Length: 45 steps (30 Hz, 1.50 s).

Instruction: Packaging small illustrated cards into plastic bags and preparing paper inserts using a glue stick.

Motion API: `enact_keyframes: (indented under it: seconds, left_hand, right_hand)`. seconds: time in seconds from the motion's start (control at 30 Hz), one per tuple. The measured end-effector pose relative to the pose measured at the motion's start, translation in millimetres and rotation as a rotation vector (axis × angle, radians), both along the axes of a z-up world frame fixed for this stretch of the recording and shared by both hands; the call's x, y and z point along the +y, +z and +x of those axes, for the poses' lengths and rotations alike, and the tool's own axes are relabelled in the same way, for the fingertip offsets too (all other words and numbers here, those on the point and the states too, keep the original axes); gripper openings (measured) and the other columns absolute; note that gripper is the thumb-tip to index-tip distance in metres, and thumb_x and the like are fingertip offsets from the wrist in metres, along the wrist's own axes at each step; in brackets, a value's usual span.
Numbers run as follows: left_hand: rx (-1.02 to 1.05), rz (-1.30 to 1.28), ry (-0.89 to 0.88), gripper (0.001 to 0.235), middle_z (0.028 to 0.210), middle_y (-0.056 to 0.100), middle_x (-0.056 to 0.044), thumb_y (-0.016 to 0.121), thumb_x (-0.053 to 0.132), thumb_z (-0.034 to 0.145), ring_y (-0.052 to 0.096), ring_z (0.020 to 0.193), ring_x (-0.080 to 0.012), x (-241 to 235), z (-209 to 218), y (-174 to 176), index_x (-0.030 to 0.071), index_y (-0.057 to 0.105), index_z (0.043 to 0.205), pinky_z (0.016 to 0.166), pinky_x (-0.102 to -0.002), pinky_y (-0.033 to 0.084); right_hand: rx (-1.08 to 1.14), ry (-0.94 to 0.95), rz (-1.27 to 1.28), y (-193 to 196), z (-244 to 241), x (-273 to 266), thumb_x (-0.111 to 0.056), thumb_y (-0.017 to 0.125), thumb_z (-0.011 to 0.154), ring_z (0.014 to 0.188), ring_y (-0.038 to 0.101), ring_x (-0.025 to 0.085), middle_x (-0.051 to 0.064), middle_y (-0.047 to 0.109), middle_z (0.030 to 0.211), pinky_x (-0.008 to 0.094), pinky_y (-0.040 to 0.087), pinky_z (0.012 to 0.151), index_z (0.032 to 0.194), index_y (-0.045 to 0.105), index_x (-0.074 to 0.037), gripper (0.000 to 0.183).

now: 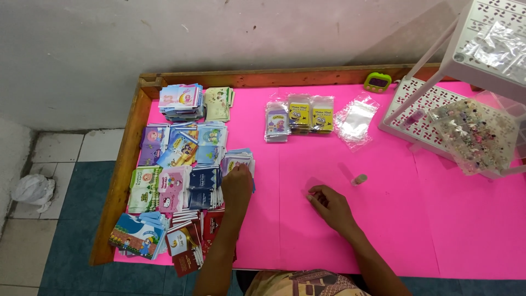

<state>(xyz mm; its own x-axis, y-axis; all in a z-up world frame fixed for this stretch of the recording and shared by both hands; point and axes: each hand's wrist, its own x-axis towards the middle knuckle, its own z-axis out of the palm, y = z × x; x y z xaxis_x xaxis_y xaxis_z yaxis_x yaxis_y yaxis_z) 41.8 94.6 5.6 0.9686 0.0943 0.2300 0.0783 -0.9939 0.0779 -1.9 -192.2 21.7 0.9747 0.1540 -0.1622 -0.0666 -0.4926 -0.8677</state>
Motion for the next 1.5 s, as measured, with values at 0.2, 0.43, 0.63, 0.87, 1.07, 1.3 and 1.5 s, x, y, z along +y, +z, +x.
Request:
enact_keyframes:
  seconds: [0.2, 0.43, 0.63, 0.87, 1.07, 1.3, 1.5]
  left_hand:
    - [-0.053, -0.207, 0.043, 0.026, 0.073, 0.071, -0.008, 0.079, 0.036, 0.088, 0.074, 0.068, -0.0274, 0.3, -6.1, 13.2, 0.013, 0.071, 0.080, 0.062, -0.038, 0.061]
    - [-0.157, -0.489, -0.067, 0.024, 0.083, 0.077, -0.010, 0.066, 0.031, 0.102, 0.075, 0.075, -0.0272, -18.0, -18.2, 81.3, 0.011, 0.077, 0.096, 0.071, -0.036, 0.061]
    - [0.115, -0.780, -0.499, 0.012, 0.076, 0.075, -0.005, 0.081, 0.027, 0.089, 0.075, 0.079, -0.0241, -56.4, -19.2, 81.9, 0.017, 0.075, 0.085, 0.072, -0.035, 0.063]
    - [0.486, -0.914, -0.400, 0.040, 0.099, 0.075, -0.016, 0.084, 0.030, 0.081, 0.072, 0.098, -0.0348, -78.5, -9.9, 84.8, 0.013, 0.069, 0.115, 0.087, -0.048, 0.058]
    - [0.217, -0.771, -0.444, 0.064, 0.119, 0.063, -0.022, 0.082, 0.023, 0.085, 0.063, 0.115, -0.0413, -83.2, 2.6, 36.1, 0.010, 0.054, 0.141, 0.091, -0.050, 0.059]
    - [0.079, -0.341, -0.586, 0.038, 0.133, 0.056, -0.009, 0.075, 0.041, 0.089, 0.050, 0.130, -0.0368, -98.6, -5.5, 32.2, 0.018, 0.071, 0.118, 0.097, -0.049, 0.055]
    - [0.350, -0.451, -0.658, 0.046, 0.149, 0.052, -0.011, 0.072, 0.037, 0.092, 0.036, 0.145, -0.0440, -92.8, -7.7, 31.3, 0.023, 0.067, 0.135, 0.114, -0.059, 0.038]
  right_hand:
    - [0.010, -0.002, 0.015, -3.3, -1.1, -2.7, -0.028, 0.072, 0.095, 0.080, 0.071, 0.027, 0.017, 0.073, 0.085, 0.040, 0.059, 0.069, 0.113, 0.074, -0.008, 0.027]
    - [0.013, -0.040, 0.056, -4.2, -3.1, -1.1, -0.026, 0.072, 0.095, 0.088, 0.072, 0.030, 0.019, 0.074, 0.092, 0.045, 0.060, 0.076, 0.115, 0.073, -0.007, 0.028]
    - [-0.043, -0.120, 0.301, 11.4, -6.1, -0.2, -0.035, 0.081, 0.086, 0.092, 0.062, 0.024, 0.014, 0.069, 0.109, 0.035, 0.055, 0.078, 0.129, 0.067, -0.011, 0.051]
    - [0.114, -0.283, 0.280, -8.8, -16.6, -18.4, -0.025, 0.077, 0.092, 0.080, 0.066, 0.022, 0.013, 0.068, 0.087, 0.037, 0.054, 0.070, 0.110, 0.076, -0.005, 0.027]
    - [0.036, -0.500, -0.052, -39.7, -24.7, -58.4, -0.037, 0.087, 0.082, 0.095, 0.071, 0.036, 0.019, 0.072, 0.095, 0.046, 0.058, 0.084, 0.104, 0.067, -0.009, 0.041]
    - [-0.135, -0.491, -0.159, 21.4, 6.1, -66.2, -0.036, 0.082, 0.085, 0.139, 0.040, 0.042, 0.022, 0.056, 0.134, 0.054, 0.034, 0.118, 0.141, 0.054, -0.003, 0.071]
    - [-0.357, -0.473, -0.066, 27.2, 3.8, -56.7, -0.028, 0.067, 0.103, 0.131, 0.059, 0.032, 0.006, 0.074, 0.120, 0.054, 0.044, 0.110, 0.115, 0.056, -0.013, 0.023]
